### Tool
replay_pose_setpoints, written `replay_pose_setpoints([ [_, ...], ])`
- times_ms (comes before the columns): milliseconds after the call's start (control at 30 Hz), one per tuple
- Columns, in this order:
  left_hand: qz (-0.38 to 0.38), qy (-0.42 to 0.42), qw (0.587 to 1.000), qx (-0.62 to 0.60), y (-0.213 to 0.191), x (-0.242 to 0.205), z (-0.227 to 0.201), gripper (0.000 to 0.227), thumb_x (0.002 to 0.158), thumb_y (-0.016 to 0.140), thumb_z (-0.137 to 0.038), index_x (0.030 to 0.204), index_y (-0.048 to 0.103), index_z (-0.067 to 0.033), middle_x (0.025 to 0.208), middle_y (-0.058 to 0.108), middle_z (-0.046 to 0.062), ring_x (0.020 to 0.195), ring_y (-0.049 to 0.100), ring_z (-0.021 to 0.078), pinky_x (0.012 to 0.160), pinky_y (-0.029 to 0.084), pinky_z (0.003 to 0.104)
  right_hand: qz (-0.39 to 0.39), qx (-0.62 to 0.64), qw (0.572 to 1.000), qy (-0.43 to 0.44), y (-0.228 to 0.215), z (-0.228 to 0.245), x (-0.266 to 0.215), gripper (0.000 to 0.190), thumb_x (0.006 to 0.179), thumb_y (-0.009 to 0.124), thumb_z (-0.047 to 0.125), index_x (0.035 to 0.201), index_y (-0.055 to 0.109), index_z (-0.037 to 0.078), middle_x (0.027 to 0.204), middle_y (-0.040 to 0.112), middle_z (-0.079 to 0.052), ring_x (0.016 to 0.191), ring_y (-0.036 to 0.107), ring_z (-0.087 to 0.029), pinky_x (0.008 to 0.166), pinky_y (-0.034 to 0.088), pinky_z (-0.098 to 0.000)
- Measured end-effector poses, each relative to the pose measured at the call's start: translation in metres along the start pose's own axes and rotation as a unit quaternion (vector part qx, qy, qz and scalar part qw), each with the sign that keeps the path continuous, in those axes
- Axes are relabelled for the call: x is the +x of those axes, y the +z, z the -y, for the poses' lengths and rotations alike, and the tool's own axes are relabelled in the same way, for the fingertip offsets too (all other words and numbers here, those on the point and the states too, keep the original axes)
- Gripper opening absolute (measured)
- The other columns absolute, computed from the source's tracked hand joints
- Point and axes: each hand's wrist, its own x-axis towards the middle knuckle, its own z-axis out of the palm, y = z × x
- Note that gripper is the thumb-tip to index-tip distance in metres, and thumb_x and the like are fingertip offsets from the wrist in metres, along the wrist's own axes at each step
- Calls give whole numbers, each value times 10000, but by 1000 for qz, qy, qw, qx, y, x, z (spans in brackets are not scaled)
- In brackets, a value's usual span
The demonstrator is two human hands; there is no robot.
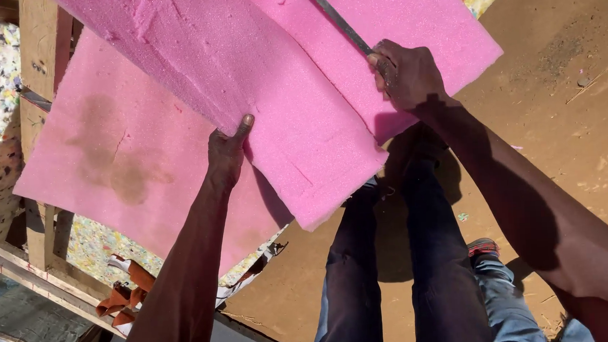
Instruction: Cutting a large sheet of pink upholstery foam into smaller pieces using a long manual blade
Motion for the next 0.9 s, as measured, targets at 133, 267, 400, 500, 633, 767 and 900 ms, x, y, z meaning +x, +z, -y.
replay_pose_setpoints([
  [133,-5,-13,999,53,-6,-11,-2,527,878,766,-496,538,495,-200,523,499,-49,553,494,100,682,442,288,55,292,941,161,127,-67,145,274,1085,471,111,831,567,146,618,545,36,489,481,-76,475,386,-240],
  [267,-29,-6,997,67,-17,36,66,361,896,806,-493,790,659,-181,554,633,51,512,623,161,694,499,292,97,292,932,191,185,-99,174,209,1043,496,157,875,615,188,694,560,50,607,495,-100,572,377,-267],
  [400,-34,-3,999,28,-21,25,66,366,898,819,-486,781,653,-181,542,626,37,468,622,141,638,534,267,143,110,977,113,160,-67,147,199,1074,500,157,945,650,131,719,600,-45,653,577,-230,629,449,-371],
  [500,-30,-7,999,22,-26,30,83,369,899,820,-480,788,651,-170,536,611,35,458,621,145,609,520,263,161,-82,983,31,133,-49,109,217,1104,503,157,1016,683,74,744,638,-140,698,658,-361,686,519,-475],
  [633,-12,-11,1000,-23,-43,50,111,287,923,829,-404,931,700,-147,699,687,47,619,696,151,730,594,302,205,-110,969,79,90,-33,20,188,1074,591,204,929,667,113,654,609,-156,700,660,-389,673,548,-482],
  [767,3,-5,998,-63,-58,60,125,319,937,839,-350,1098,715,-103,910,731,76,805,711,181,890,598,387,222,-108,960,131,67,-22,-54,158,1053,580,272,1049,654,132,729,633,-235,787,685,-475,713,565,-561],
  [900,19,1,997,-77,-82,92,172,342,963,829,-314,1191,704,-93,1008,736,100,910,720,197,973,581,414,238,-92,950,179,60,-32,-132,254,1040,538,362,1194,634,184,835,676,-283,890,696,-536,780,579,-608],
])
